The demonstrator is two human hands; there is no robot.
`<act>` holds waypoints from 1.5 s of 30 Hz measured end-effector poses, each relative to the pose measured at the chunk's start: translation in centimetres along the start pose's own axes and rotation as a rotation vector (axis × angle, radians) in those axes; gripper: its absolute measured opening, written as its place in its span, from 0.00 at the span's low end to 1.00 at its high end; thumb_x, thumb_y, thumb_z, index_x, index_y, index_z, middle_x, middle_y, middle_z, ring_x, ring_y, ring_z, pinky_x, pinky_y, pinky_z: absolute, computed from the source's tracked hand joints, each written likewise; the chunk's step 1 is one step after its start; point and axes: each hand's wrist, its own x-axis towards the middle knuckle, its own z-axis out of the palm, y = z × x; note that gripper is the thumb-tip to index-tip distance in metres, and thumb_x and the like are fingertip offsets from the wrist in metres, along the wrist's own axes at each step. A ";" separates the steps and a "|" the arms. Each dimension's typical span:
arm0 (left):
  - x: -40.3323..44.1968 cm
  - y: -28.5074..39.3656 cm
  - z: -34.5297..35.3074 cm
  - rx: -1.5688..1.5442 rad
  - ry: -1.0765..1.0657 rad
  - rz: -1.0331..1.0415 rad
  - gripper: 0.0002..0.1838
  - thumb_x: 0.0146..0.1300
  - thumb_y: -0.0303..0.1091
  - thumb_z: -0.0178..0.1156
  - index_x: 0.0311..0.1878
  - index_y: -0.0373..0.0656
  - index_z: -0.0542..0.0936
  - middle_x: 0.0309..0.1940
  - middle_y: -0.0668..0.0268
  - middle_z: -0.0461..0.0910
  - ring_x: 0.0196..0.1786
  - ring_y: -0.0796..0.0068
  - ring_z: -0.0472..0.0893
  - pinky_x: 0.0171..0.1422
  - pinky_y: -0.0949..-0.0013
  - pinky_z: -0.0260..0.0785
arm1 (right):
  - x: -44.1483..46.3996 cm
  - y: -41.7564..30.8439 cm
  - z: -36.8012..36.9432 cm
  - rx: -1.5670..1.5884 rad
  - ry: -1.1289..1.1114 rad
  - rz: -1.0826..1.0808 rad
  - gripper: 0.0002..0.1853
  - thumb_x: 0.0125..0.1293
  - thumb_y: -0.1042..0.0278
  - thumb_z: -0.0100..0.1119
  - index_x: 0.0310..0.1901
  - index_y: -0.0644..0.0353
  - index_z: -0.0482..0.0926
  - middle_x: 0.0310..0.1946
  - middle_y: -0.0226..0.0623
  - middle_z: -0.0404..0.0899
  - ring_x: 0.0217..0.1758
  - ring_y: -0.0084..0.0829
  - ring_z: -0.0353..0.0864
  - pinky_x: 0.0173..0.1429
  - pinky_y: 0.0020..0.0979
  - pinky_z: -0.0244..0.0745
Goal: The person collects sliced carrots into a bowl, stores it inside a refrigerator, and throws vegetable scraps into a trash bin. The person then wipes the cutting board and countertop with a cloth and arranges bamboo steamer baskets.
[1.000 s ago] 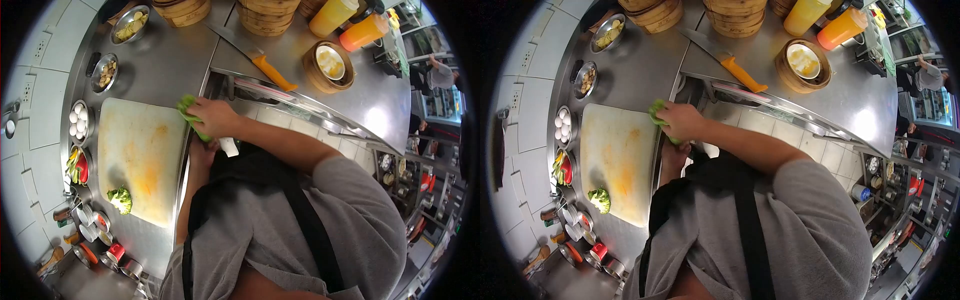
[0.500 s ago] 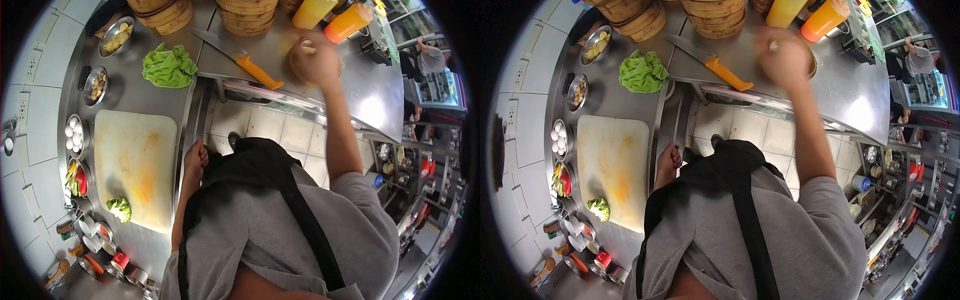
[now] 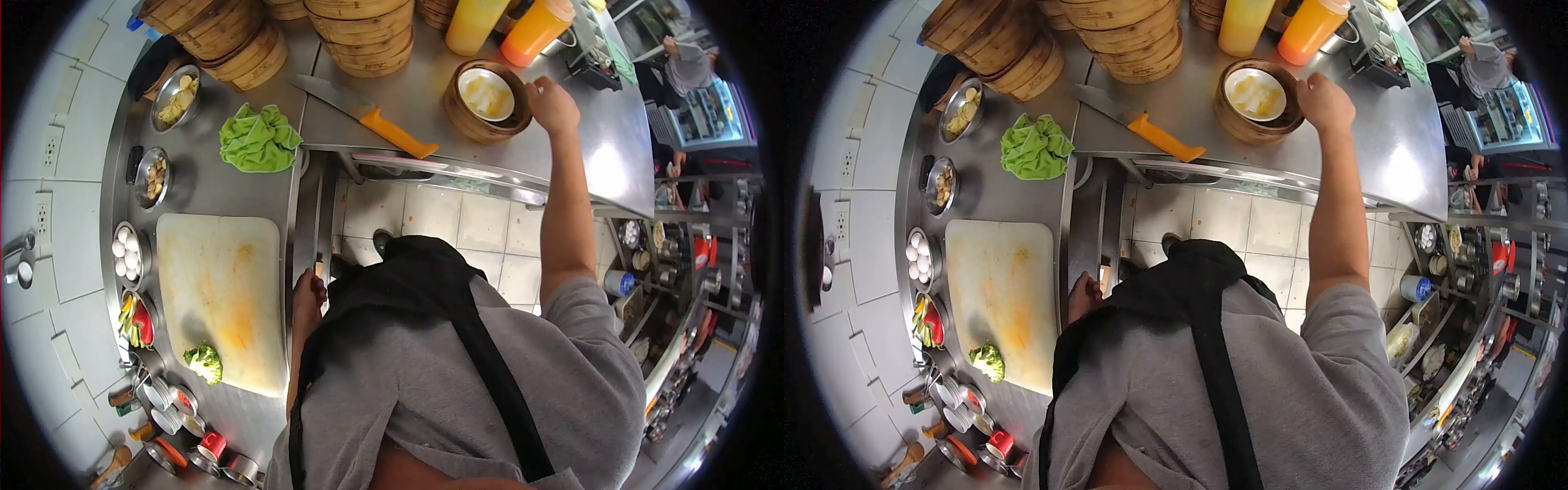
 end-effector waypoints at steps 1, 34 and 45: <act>0.0 -0.1 -0.3 -0.005 0.007 0.008 0.17 0.78 0.47 0.52 0.33 0.50 0.72 0.22 0.73 0.72 0.22 0.79 0.71 0.25 0.72 0.61 | 0.6 0.9 0.9 0.007 0.000 -0.009 0.22 0.67 0.49 0.49 0.49 0.52 0.87 0.49 0.51 0.86 0.55 0.52 0.84 0.60 0.46 0.78; -2.3 2.5 6.4 0.627 -0.176 0.474 0.21 0.71 0.51 0.59 0.39 0.40 0.79 0.29 0.67 0.81 0.31 0.77 0.78 0.36 0.67 0.72 | -16.7 -2.7 -22.7 1.025 0.332 -0.939 0.16 0.75 0.68 0.53 0.56 0.68 0.80 0.38 0.34 0.82 0.36 0.25 0.75 0.44 0.26 0.70; -1.0 1.1 5.4 0.710 -0.173 0.467 0.22 0.70 0.52 0.61 0.40 0.39 0.81 0.31 0.66 0.84 0.35 0.76 0.81 0.41 0.67 0.74 | -15.0 -5.1 -21.3 0.999 0.283 -0.935 0.13 0.74 0.67 0.55 0.51 0.65 0.82 0.39 0.34 0.84 0.38 0.27 0.79 0.48 0.29 0.74</act>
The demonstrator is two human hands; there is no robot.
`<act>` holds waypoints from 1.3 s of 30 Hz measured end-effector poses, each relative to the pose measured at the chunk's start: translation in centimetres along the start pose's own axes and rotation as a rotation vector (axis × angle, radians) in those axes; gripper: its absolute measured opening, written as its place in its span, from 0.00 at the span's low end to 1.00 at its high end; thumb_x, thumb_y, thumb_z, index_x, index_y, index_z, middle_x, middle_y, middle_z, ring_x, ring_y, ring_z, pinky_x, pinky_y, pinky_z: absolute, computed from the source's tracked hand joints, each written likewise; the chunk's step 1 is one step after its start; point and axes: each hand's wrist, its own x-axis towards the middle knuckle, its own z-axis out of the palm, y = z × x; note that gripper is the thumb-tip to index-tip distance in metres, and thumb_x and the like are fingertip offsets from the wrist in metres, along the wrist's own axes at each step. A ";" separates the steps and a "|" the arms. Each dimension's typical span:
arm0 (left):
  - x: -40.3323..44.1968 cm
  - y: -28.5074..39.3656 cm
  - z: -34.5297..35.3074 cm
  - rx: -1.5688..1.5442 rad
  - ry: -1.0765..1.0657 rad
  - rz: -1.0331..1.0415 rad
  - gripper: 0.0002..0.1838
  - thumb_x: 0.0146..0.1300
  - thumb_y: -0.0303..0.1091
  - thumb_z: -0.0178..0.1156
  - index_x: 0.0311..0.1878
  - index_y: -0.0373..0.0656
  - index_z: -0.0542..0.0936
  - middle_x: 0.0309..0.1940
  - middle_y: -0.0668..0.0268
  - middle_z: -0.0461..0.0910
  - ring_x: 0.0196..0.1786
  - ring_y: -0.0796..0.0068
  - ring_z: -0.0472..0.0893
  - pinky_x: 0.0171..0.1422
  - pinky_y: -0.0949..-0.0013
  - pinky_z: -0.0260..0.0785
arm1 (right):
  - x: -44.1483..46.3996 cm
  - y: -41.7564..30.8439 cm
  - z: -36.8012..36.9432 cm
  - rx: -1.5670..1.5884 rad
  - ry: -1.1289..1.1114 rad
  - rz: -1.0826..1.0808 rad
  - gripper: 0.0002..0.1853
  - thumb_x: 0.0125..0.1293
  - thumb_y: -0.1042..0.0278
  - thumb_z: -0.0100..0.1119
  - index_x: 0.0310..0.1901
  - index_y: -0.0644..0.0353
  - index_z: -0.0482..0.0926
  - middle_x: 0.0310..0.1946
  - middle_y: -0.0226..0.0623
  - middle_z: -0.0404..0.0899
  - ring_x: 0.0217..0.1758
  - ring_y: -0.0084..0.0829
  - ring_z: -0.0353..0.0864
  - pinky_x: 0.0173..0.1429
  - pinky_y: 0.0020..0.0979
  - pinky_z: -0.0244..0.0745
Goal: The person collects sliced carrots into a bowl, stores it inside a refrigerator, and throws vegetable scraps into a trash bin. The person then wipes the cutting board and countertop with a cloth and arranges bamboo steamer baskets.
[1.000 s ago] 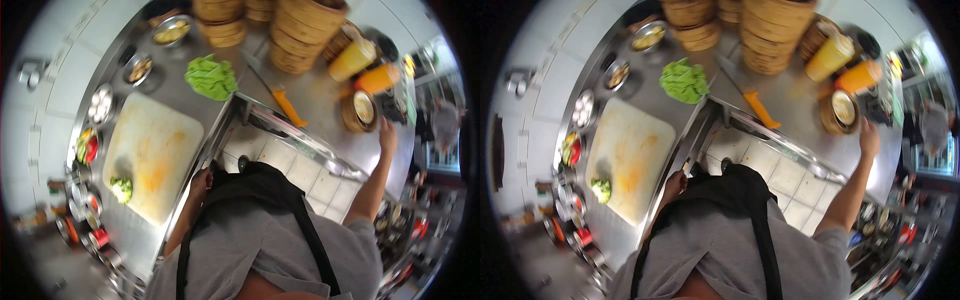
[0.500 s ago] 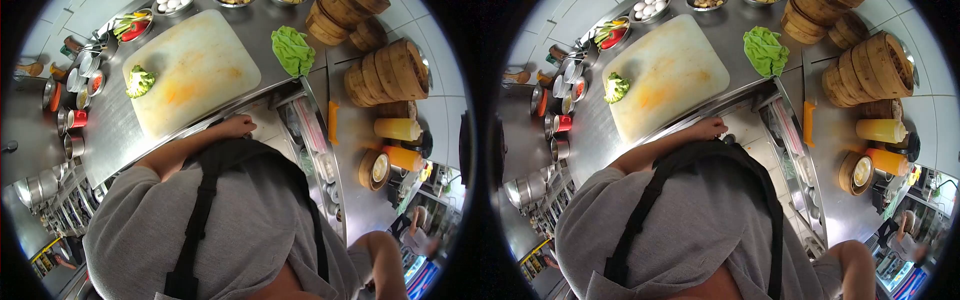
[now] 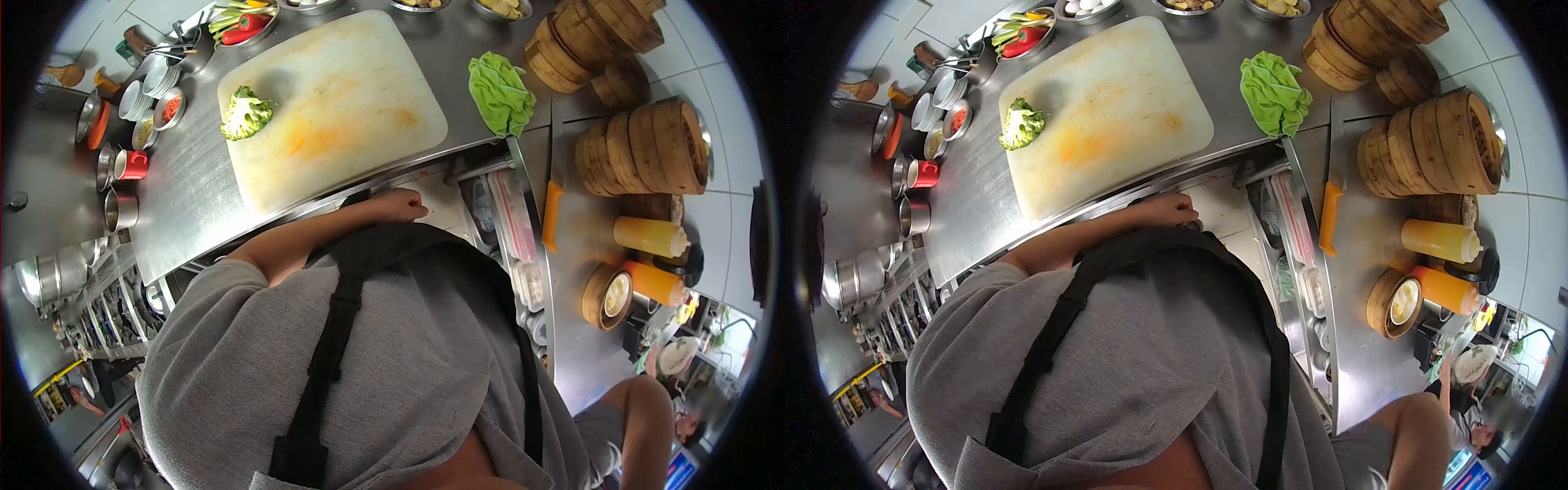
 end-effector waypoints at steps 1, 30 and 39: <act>0.0 0.0 -0.1 0.004 0.003 -0.017 0.22 0.70 0.52 0.61 0.41 0.39 0.82 0.31 0.66 0.84 0.35 0.75 0.82 0.41 0.67 0.74 | 0.6 0.4 0.9 -0.010 -0.010 0.019 0.12 0.74 0.67 0.55 0.50 0.65 0.82 0.39 0.34 0.84 0.38 0.27 0.79 0.48 0.29 0.74; -18.0 1.6 -11.7 0.852 0.919 -0.064 0.28 0.66 0.40 0.63 0.68 0.44 0.75 0.70 0.57 0.72 0.71 0.54 0.71 0.75 0.49 0.62 | -16.7 8.3 19.7 -0.292 -0.703 0.228 0.18 0.58 0.63 0.73 0.46 0.63 0.82 0.36 0.47 0.84 0.37 0.44 0.87 0.43 0.40 0.81; -19.6 3.3 -15.0 0.650 0.814 -0.131 0.07 0.63 0.32 0.64 0.43 0.44 0.83 0.45 0.60 0.82 0.50 0.54 0.82 0.53 0.55 0.75 | -9.4 0.5 41.7 -0.069 -0.924 -0.194 0.20 0.61 0.52 0.68 0.50 0.54 0.81 0.42 0.38 0.83 0.43 0.44 0.85 0.46 0.39 0.80</act>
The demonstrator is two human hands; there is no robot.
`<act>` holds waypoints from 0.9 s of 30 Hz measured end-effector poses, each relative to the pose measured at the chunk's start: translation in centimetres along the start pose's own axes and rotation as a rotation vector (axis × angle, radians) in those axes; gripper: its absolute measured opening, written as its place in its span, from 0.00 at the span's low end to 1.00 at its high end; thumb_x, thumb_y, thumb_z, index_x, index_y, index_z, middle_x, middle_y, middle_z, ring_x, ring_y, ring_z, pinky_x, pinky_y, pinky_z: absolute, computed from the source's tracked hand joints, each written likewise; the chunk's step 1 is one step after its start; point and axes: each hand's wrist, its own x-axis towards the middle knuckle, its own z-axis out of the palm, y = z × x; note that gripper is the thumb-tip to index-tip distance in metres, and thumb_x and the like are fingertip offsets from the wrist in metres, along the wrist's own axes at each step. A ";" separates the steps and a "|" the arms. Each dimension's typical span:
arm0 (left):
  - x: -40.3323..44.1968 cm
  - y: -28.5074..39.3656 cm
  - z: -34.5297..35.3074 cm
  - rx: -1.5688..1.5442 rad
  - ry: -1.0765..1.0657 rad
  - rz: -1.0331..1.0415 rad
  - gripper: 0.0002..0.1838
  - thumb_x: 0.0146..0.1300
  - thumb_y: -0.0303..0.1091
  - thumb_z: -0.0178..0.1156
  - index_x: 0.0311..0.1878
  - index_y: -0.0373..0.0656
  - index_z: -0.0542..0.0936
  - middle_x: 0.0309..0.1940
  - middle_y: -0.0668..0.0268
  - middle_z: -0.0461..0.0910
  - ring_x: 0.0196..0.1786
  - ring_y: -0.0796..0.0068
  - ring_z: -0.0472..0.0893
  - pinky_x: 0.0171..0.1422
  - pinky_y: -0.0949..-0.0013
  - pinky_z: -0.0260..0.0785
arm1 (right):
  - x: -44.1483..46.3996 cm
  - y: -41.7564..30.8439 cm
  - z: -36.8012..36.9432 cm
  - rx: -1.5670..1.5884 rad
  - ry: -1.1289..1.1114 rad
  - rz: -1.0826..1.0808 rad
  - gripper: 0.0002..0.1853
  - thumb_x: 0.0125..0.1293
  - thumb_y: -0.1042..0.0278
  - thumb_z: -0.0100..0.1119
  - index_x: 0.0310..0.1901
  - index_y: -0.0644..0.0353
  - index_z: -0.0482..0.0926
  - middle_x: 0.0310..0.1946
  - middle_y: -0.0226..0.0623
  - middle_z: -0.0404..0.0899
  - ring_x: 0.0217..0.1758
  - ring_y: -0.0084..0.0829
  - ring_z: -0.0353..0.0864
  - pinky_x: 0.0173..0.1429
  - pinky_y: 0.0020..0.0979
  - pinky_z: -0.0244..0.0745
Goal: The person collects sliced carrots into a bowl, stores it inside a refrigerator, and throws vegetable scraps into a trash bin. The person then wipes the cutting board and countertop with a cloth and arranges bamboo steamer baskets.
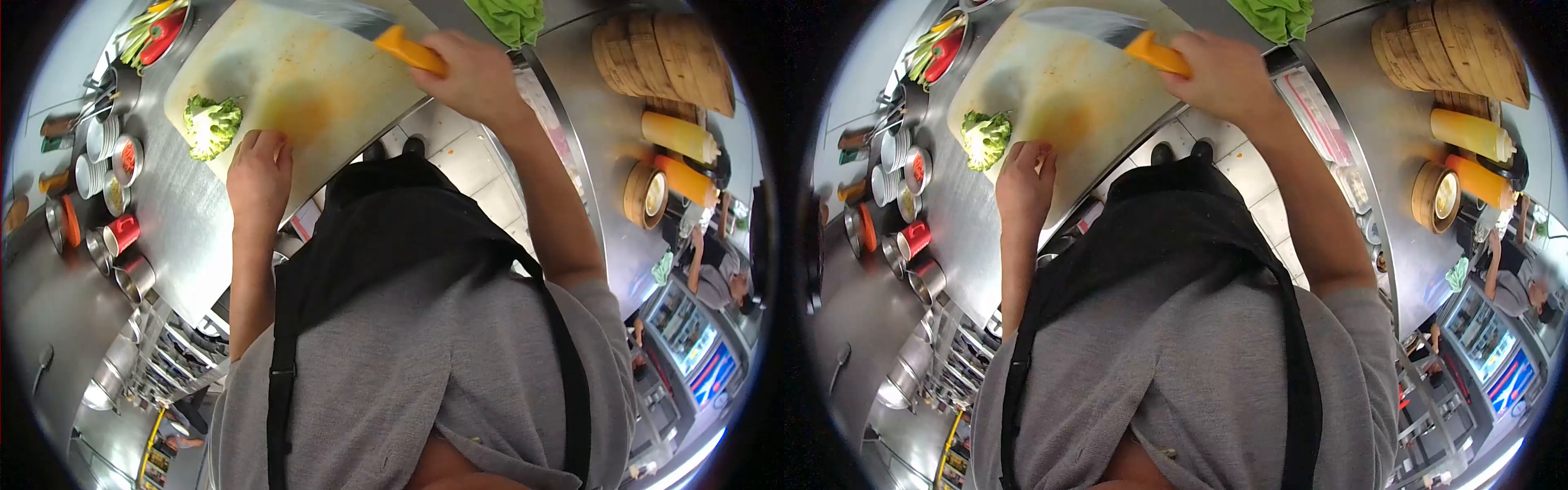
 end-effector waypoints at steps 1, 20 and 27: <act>0.2 -0.3 -0.3 0.027 -0.033 0.003 0.06 0.64 0.33 0.64 0.42 0.43 0.84 0.42 0.60 0.83 0.46 0.56 0.83 0.50 0.56 0.76 | 1.4 -0.5 1.0 -0.043 -0.041 -0.030 0.20 0.62 0.51 0.68 0.50 0.54 0.81 0.42 0.37 0.83 0.43 0.44 0.85 0.46 0.39 0.80; 5.0 9.3 1.8 0.069 -0.395 0.180 0.09 0.62 0.38 0.63 0.37 0.43 0.83 0.32 0.56 0.85 0.36 0.52 0.85 0.44 0.54 0.78 | -10.8 9.5 -16.0 0.021 0.448 0.338 0.11 0.63 0.65 0.69 0.46 0.56 0.84 0.43 0.38 0.85 0.44 0.45 0.86 0.46 0.40 0.82; 10.9 21.2 -0.5 -0.263 -0.332 0.358 0.11 0.64 0.34 0.68 0.45 0.39 0.83 0.35 0.58 0.85 0.38 0.63 0.85 0.43 0.63 0.77 | -12.3 14.5 -24.2 -0.053 0.744 0.235 0.09 0.61 0.75 0.70 0.44 0.61 0.84 0.37 0.40 0.85 0.34 0.37 0.87 0.36 0.32 0.81</act>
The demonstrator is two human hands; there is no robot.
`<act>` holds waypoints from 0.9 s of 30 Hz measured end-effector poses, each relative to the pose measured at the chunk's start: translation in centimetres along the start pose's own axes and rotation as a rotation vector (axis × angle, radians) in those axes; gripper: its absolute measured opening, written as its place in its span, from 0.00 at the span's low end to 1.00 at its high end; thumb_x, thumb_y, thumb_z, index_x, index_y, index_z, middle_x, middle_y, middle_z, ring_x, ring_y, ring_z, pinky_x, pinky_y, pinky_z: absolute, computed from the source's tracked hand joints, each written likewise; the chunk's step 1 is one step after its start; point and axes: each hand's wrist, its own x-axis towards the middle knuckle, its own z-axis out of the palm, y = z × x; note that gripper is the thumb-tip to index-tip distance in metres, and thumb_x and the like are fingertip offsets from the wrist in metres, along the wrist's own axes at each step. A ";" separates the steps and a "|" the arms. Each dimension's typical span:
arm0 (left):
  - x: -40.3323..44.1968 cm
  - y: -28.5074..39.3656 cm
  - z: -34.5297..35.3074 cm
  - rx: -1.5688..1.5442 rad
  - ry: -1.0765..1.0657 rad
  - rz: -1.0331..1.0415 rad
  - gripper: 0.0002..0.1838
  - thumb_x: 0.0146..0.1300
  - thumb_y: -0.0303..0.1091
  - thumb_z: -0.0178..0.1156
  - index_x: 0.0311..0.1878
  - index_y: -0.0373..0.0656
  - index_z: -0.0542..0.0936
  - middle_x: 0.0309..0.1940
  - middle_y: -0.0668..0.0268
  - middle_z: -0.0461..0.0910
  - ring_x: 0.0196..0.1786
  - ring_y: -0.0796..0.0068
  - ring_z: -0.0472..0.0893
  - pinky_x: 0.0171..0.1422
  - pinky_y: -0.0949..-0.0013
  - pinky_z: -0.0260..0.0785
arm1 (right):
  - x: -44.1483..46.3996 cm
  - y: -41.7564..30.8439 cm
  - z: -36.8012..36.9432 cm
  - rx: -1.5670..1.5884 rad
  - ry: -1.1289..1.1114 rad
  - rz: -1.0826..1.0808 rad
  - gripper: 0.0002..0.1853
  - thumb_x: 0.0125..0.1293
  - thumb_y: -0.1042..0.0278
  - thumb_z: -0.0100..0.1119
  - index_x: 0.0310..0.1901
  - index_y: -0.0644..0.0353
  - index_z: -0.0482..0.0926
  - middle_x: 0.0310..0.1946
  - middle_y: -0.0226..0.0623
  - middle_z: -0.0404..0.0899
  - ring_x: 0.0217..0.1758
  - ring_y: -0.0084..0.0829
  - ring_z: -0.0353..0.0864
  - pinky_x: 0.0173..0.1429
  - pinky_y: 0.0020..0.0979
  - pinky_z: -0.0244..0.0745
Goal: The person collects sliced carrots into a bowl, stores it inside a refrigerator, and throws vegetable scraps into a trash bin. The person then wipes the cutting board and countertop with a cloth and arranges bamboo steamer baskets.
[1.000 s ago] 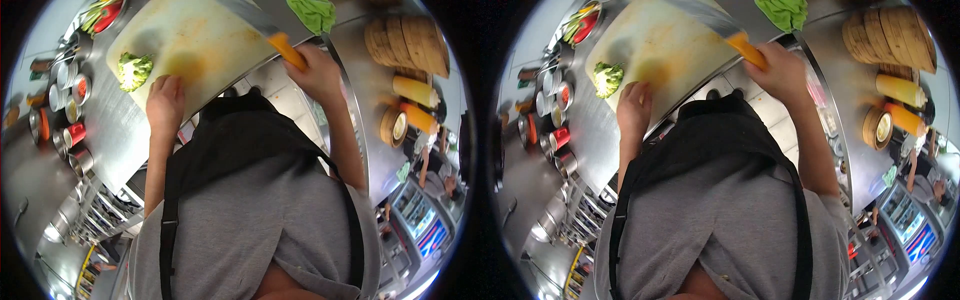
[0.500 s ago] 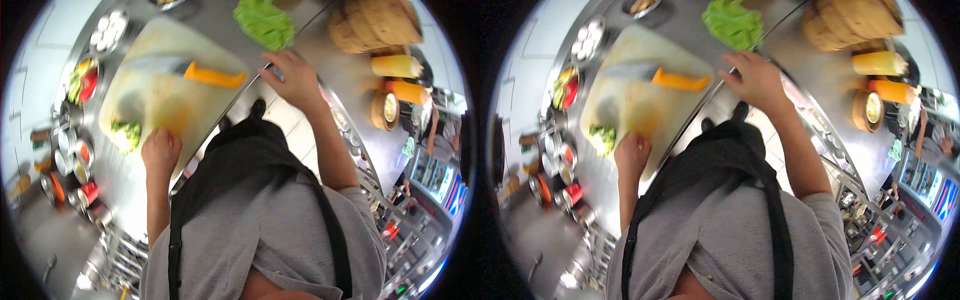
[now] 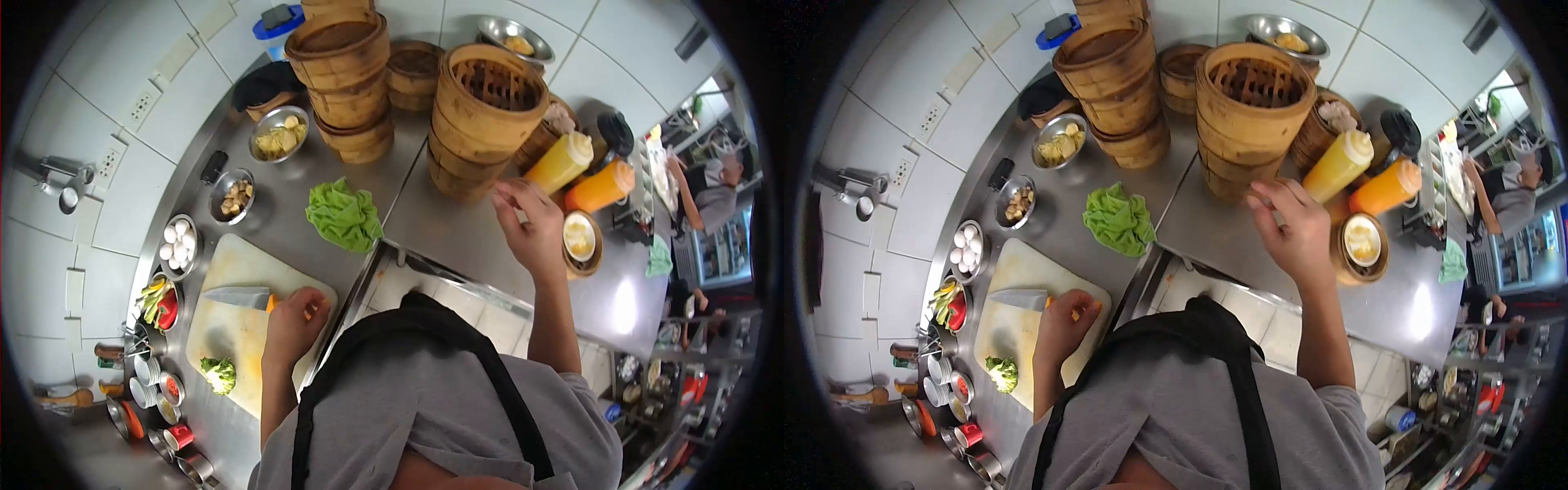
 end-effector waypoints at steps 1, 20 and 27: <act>1.0 0.7 -0.1 -0.032 0.041 0.071 0.11 0.64 0.34 0.67 0.45 0.39 0.83 0.35 0.58 0.85 0.38 0.64 0.85 0.43 0.63 0.77 | 0.4 0.4 -0.5 0.004 0.020 0.000 0.09 0.61 0.76 0.70 0.43 0.62 0.84 0.36 0.40 0.85 0.33 0.37 0.87 0.36 0.32 0.80; 24.3 13.8 -15.1 -0.184 0.690 0.525 0.23 0.69 0.27 0.63 0.66 0.42 0.74 0.29 0.70 0.80 0.32 0.82 0.76 0.39 0.76 0.70 | 1.8 2.8 -7.3 -0.171 0.129 0.254 0.04 0.67 0.78 0.64 0.42 0.67 0.83 0.33 0.45 0.85 0.36 0.36 0.86 0.45 0.31 0.78; 43.8 17.9 -23.7 0.197 0.601 0.290 0.41 0.60 0.61 0.67 0.69 0.43 0.73 0.53 0.52 0.85 0.56 0.50 0.83 0.62 0.57 0.74 | 3.4 1.9 -6.6 -0.246 0.153 0.273 0.04 0.67 0.77 0.63 0.40 0.68 0.83 0.34 0.46 0.86 0.35 0.39 0.86 0.45 0.33 0.79</act>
